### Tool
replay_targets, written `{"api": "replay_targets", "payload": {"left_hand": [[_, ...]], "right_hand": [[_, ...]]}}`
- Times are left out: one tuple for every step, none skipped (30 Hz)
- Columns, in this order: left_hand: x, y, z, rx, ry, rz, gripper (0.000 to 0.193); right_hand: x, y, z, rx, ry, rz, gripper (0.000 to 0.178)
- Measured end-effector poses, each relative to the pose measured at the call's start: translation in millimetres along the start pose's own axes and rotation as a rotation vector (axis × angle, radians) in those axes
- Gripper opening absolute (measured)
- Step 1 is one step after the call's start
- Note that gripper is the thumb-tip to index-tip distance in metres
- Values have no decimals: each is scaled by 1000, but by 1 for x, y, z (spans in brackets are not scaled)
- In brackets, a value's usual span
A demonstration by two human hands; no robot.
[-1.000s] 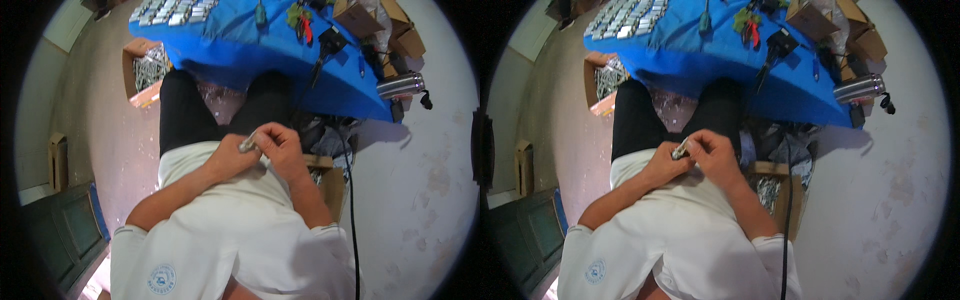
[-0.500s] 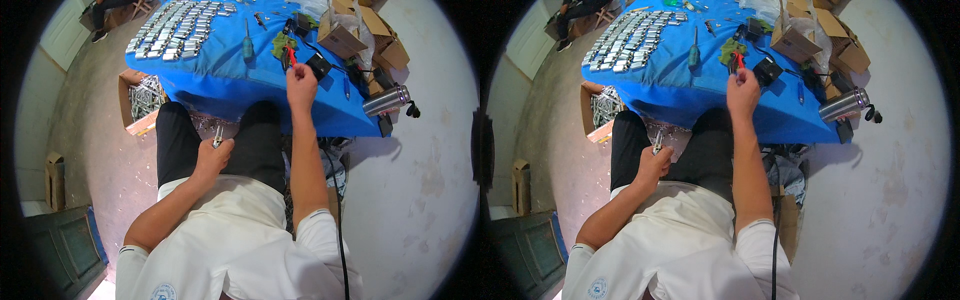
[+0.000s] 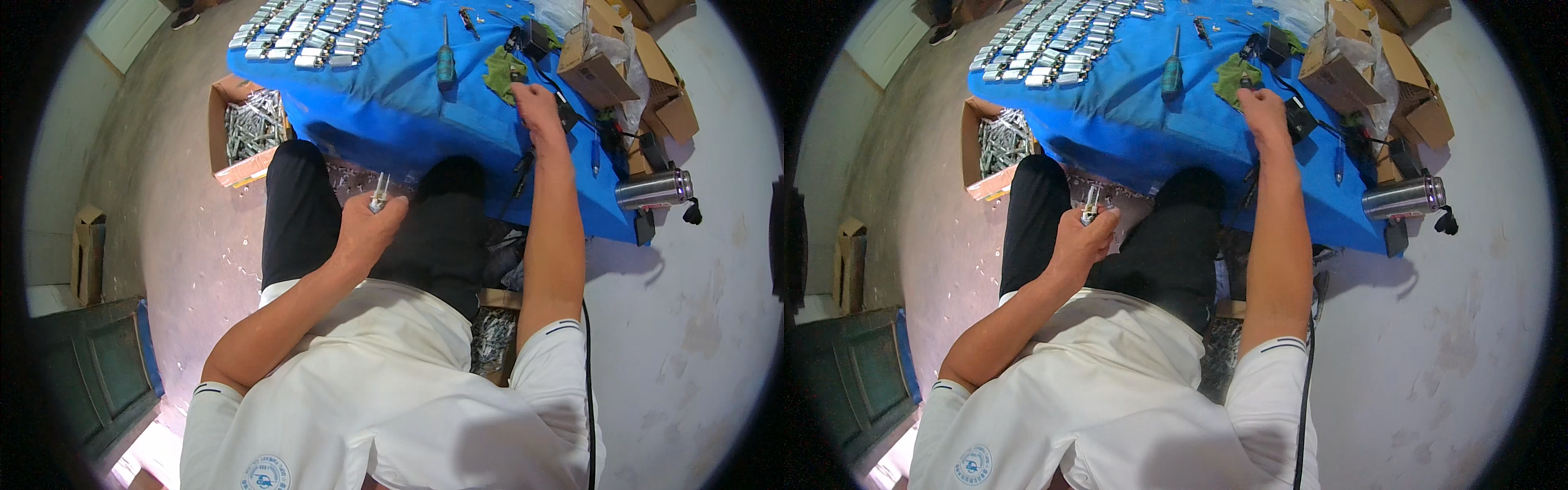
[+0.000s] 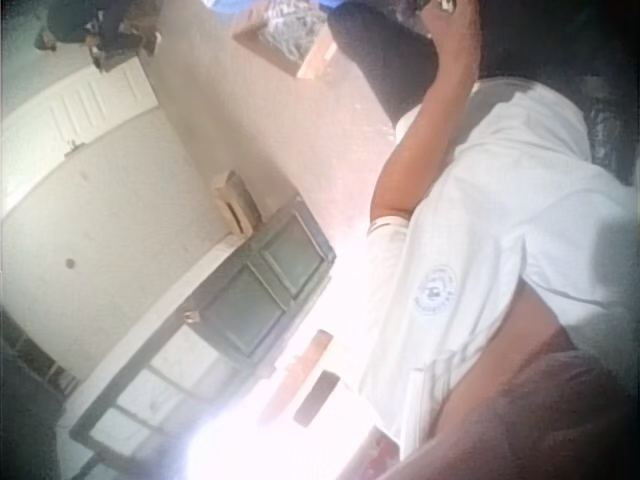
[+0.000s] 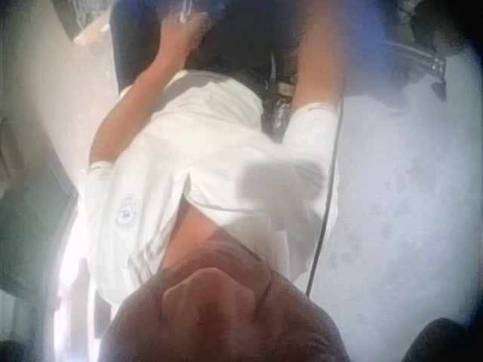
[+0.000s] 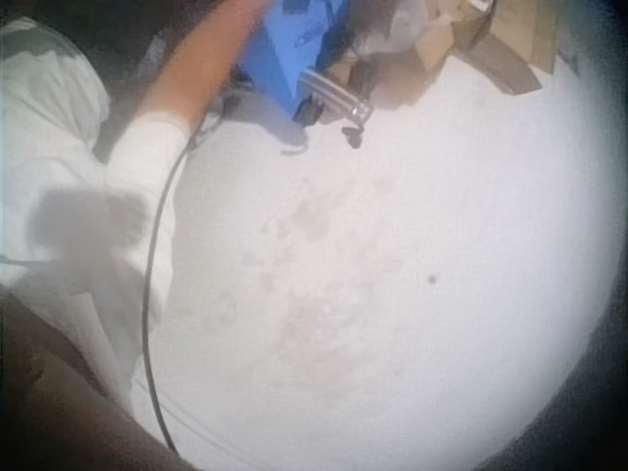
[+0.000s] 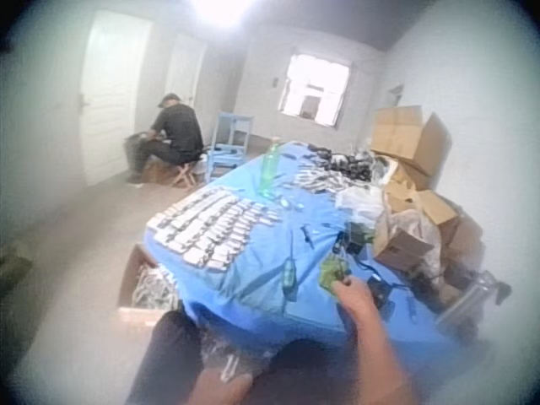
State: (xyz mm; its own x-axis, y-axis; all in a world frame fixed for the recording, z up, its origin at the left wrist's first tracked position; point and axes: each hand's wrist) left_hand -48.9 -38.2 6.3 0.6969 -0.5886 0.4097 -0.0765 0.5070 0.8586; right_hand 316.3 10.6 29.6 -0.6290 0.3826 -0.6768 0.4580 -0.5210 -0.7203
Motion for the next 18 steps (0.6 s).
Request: {"api": "replay_targets", "payload": {"left_hand": [[-4,-3,1,2,19,6,25],[-6,-6,3,2,21,12,26],[-6,-7,4,10,25,-2,26],[-6,-9,4,21,29,-15,27],[-6,-11,5,28,36,-29,27],[-5,-13,7,32,40,-47,28],[-5,-13,7,40,47,-67,28],[-5,-14,8,45,51,-87,28],[-6,-17,9,60,45,-97,28],[-8,-20,10,73,39,-108,27],[-9,-23,11,86,32,-118,27],[-7,-23,13,88,29,-131,27],[-5,-23,15,90,31,-145,27],[-4,-23,16,92,34,-160,27],[-3,-23,17,124,22,-180,27],[-3,-23,17,155,12,-201,28],[-2,-23,17,187,3,-221,28],[0,-22,19,189,1,-230,28]], "right_hand": [[2,-21,29,34,-20,-253,32],[2,-20,48,-18,-7,-432,28],[1,-19,65,-73,9,-610,25],[2,-21,86,-159,5,-829,23],[7,-22,112,-242,-2,-1050,21],[10,-22,145,-334,-83,-1240,31],[14,-25,175,-431,-171,-1430,45],[19,-35,203,-480,-230,-1490,50],[26,-42,225,-528,-290,-1550,56],[35,-41,238,-542,-423,-1592,59],[42,-38,248,-555,-556,-1630,62],[46,-37,259,-568,-683,-1660,66],[50,-36,271,-507,-695,-1593,65],[52,-37,283,-446,-707,-1525,65],[54,-36,293,-387,-714,-1457,65],[56,-34,301,-315,-732,-1454,63],[58,-32,309,-242,-750,-1449,62],[58,-30,315,-164,-767,-1443,61]]}}
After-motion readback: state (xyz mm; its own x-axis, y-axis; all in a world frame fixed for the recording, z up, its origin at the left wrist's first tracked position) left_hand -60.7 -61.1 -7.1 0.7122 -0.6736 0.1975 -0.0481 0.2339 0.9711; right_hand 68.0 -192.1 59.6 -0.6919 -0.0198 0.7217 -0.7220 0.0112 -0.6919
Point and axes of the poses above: each hand's wrist, its own z-axis away from the middle knuckle, its own x-axis out of the palm, y = z × x, and after that the axes turned 11 degrees about -y, right-handed
